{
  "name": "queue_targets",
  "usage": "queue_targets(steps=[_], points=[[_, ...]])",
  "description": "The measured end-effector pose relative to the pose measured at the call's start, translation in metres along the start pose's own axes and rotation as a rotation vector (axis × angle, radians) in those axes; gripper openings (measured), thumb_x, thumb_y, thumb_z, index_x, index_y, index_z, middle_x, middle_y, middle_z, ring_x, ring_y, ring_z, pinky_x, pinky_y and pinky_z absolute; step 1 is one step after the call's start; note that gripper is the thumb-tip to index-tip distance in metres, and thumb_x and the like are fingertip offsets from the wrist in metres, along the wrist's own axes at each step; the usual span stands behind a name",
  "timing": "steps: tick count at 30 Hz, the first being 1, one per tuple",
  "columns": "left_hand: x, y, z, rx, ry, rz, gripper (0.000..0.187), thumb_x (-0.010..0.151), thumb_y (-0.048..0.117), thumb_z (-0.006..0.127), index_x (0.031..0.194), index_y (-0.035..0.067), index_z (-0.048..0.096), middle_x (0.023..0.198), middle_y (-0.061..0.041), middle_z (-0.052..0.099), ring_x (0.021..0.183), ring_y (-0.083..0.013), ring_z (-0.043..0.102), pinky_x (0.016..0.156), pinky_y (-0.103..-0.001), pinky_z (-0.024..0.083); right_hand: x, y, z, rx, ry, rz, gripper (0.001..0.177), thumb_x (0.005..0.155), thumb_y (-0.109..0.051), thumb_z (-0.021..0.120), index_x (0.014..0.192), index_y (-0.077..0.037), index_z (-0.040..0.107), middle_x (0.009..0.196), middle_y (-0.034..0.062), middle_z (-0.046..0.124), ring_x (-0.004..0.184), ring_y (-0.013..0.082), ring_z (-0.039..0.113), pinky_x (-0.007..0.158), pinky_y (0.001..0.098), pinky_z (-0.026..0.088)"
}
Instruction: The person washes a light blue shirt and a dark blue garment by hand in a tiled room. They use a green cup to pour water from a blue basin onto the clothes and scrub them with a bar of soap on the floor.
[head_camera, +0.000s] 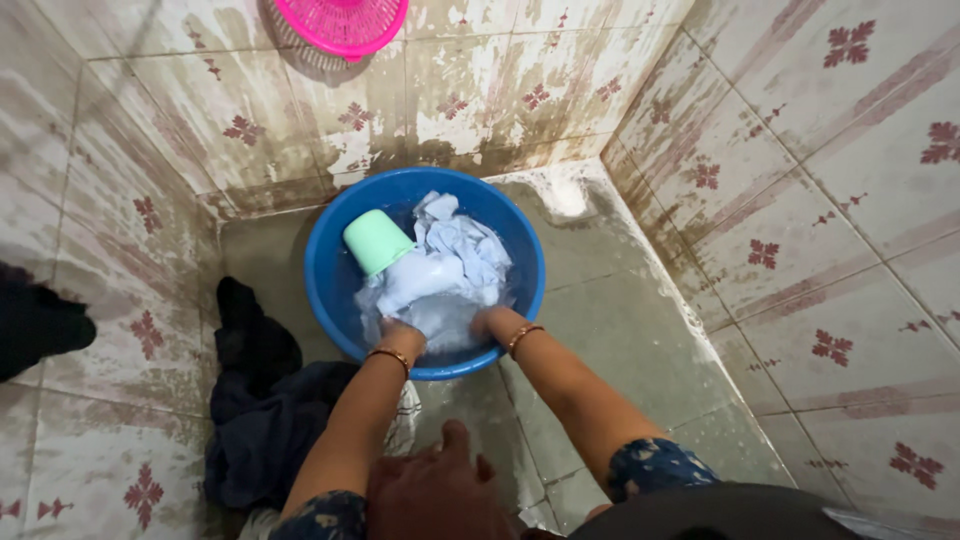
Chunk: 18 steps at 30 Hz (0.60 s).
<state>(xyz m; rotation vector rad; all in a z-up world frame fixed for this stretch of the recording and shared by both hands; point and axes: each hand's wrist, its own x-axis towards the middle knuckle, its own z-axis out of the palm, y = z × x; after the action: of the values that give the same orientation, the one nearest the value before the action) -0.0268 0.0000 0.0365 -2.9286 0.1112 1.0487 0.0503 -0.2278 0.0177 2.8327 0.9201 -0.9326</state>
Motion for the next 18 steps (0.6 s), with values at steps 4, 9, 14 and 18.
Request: queue_targets(steps=[4,9,14,18], points=[[-0.015,-0.020,-0.017,-0.111,0.195,0.004,0.033,0.098,0.038,0.057,0.125,0.021,0.066,0.121,-0.010,0.067,0.114,-0.0315,0.063,0.096,-0.059,0.043,0.000,0.017,-0.024,0.024,0.105,-0.017,0.040,0.090,-0.020,0.061,0.130,-0.023,0.068,0.125,0.0098,0.073,0.116,0.0295,0.069,0.097,0.0452,0.055],[-0.059,-0.044,-0.052,-0.336,1.130,0.138,0.030,0.097,0.035,0.057,0.116,0.017,0.071,0.088,-0.012,0.073,0.077,-0.0358,0.071,0.069,-0.052,0.055,-0.065,0.031,-0.122,-0.078,0.869,-0.216,0.030,0.087,-0.016,0.067,0.118,-0.015,0.069,0.115,0.0142,0.069,0.099,0.0353,0.069,0.080,0.0472,0.057],[-0.140,-0.062,-0.220,-0.300,1.451,0.246,0.027,0.098,0.024,0.058,0.122,0.017,0.067,0.112,-0.011,0.071,0.078,-0.0348,0.069,0.063,-0.049,0.054,-0.167,-0.007,-0.300,-0.313,1.504,-0.341,0.027,0.082,-0.003,0.068,0.107,-0.011,0.066,0.098,0.0114,0.063,0.080,0.0323,0.064,0.063,0.0431,0.053],[-0.226,-0.062,-0.341,-0.171,1.917,0.336,0.014,0.099,0.015,0.074,0.110,0.010,0.066,0.092,-0.012,0.068,0.080,-0.0332,0.068,0.067,-0.044,0.055,-0.242,-0.038,-0.396,-0.336,1.853,-0.336,0.037,0.085,0.009,0.070,0.117,-0.007,0.067,0.111,0.0123,0.065,0.099,0.0342,0.063,0.081,0.0442,0.052]])
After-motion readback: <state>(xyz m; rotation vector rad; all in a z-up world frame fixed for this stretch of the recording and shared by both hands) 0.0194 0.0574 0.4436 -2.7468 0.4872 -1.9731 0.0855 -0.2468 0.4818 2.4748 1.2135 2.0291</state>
